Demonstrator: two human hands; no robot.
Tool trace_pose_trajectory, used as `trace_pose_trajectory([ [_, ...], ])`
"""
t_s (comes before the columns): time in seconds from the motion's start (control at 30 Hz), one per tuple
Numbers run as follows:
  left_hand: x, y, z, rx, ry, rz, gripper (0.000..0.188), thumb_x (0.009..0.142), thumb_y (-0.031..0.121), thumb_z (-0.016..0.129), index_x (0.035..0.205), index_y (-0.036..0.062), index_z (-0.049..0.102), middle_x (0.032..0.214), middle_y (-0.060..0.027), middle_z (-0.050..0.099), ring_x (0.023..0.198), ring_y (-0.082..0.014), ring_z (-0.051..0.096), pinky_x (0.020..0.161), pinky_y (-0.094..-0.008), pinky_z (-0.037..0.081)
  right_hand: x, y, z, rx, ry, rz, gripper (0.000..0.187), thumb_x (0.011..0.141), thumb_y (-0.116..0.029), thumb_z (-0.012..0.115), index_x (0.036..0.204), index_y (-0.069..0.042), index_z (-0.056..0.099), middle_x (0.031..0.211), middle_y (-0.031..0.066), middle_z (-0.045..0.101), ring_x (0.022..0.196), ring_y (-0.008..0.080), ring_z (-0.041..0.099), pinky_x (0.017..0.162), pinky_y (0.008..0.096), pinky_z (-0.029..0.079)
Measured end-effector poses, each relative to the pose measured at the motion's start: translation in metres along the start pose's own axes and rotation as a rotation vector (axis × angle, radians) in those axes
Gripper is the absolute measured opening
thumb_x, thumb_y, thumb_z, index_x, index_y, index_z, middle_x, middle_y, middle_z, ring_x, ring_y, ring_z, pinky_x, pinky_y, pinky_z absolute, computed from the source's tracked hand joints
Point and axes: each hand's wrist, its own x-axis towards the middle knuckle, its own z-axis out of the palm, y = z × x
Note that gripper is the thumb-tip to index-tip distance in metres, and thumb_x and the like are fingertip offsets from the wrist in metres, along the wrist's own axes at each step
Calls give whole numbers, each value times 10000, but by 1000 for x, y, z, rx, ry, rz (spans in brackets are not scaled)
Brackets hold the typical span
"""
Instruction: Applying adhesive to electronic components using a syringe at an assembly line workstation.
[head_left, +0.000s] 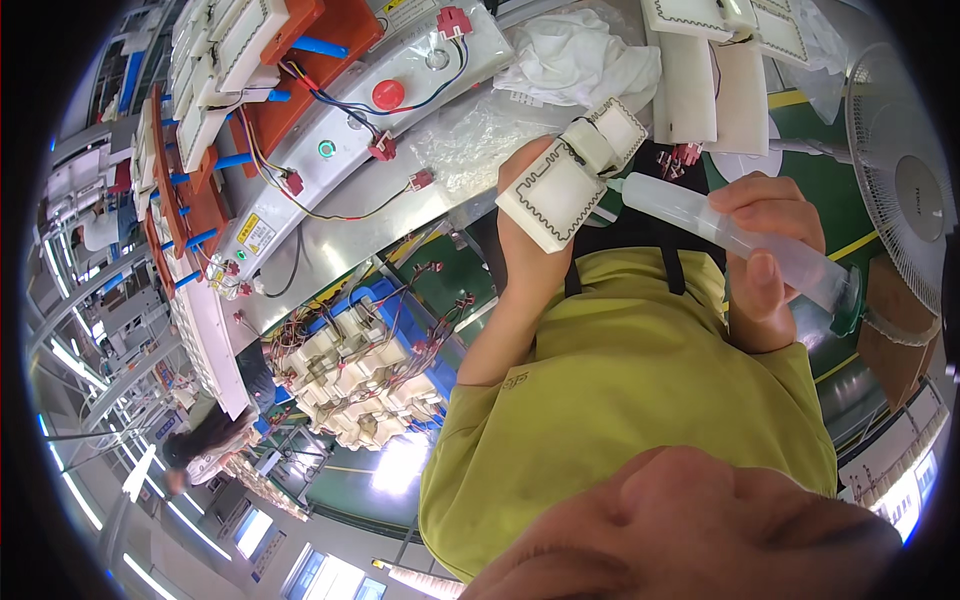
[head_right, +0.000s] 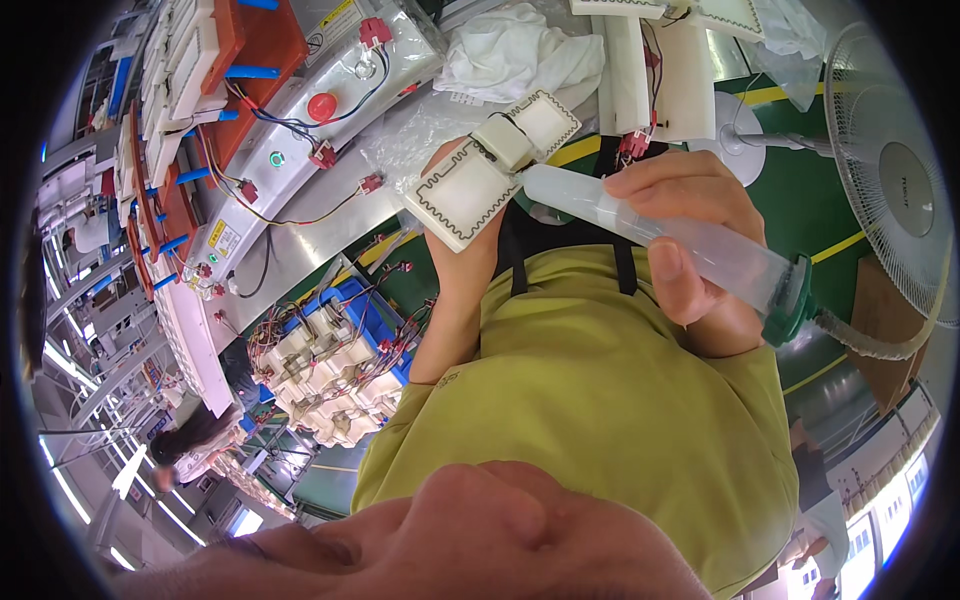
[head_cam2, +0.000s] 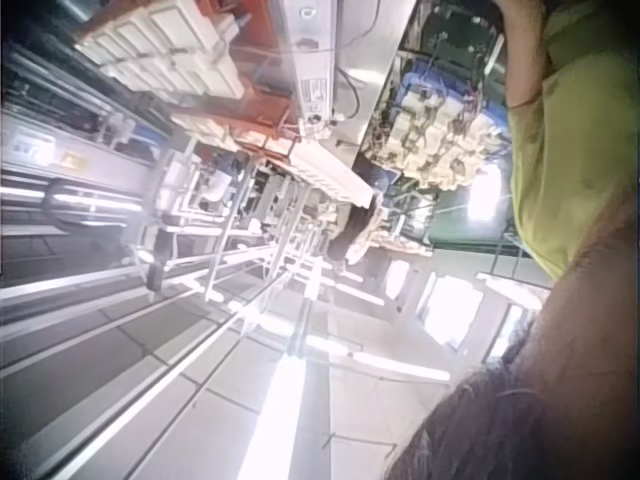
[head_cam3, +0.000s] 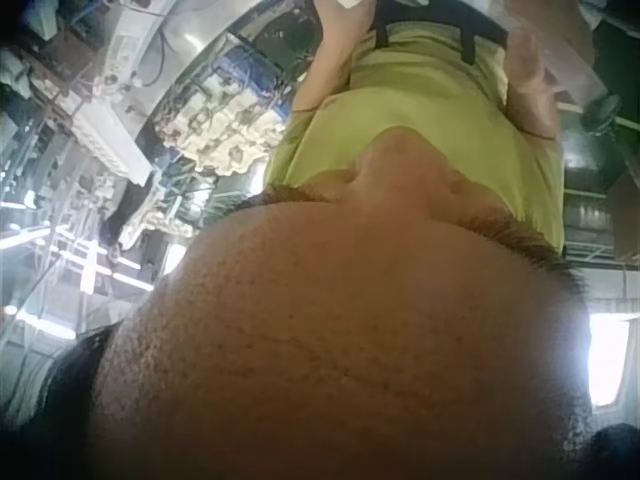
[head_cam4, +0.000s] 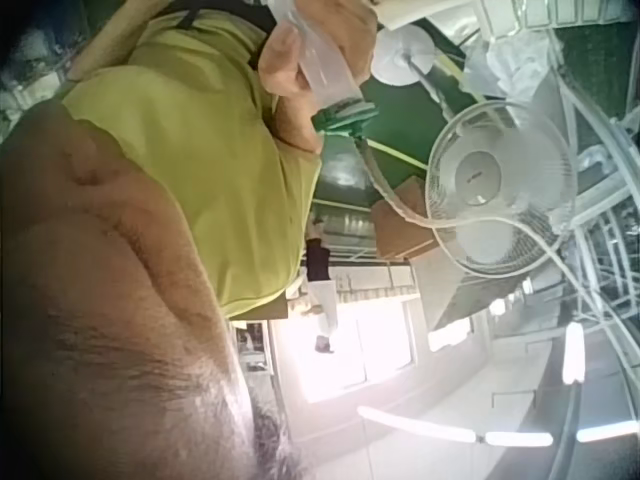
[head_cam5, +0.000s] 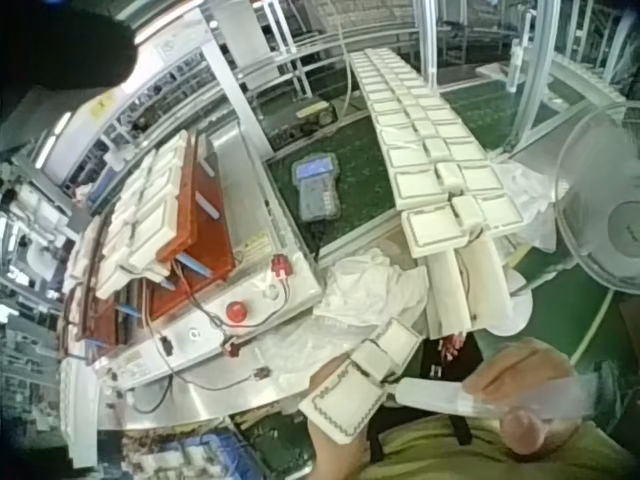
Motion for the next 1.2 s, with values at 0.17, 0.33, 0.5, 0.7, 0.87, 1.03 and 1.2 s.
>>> trace_pose_trajectory([
  [0.17,1,6,0,25,10,-8,412,738,-13,658,1130,-13,533,1142,-141,535,1056,-257,533,929,-328,400,3,-1,4,-21,7,-7,238,829,-189,540,916,32,528,869,206,640,738,237,593,664,318,475],
  [0.33,1,5,-1,43,5,6,417,747,0,661,1142,-9,528,1162,-141,524,1084,-261,520,947,-330,391,-1,0,-2,38,-2,-4,257,828,-207,541,906,37,522,875,210,637,728,241,595,650,317,471],
  [0.5,1,4,0,129,61,108,423,764,55,686,1141,-3,502,1253,-172,472,1180,-302,473,990,-374,369,-6,3,-4,97,81,14,304,838,-275,539,903,21,520,863,205,609,741,241,589,633,319,464],
  [0.7,1,-3,3,85,154,183,439,832,116,663,1165,30,391,1355,-248,368,1249,-334,417,1028,-409,333,1,-2,-3,302,148,204,350,844,-340,557,870,6,514,835,201,585,725,227,574,650,319,466],
  [0.87,-2,-6,7,-56,205,159,424,813,115,676,1131,38,406,1368,-260,364,1243,-312,422,1022,-399,344,1,-2,2,306,113,211,346,844,-340,559,873,3,519,846,205,593,721,214,573,650,308,465],
  [1.03,-3,-8,6,-47,177,178,438,846,113,645,1178,41,369,1375,-279,343,1261,-316,401,1038,-405,321,1,-1,0,309,128,204,324,841,-313,565,890,5,526,857,209,601,710,208,572,649,299,465],
  [1.2,-2,-5,5,6,166,181,458,832,114,661,1175,34,369,1355,-280,361,1269,-328,391,1048,-418,303,3,0,2,297,91,162,308,838,-292,566,896,8,528,856,212,602,699,199,565,634,291,459],
])
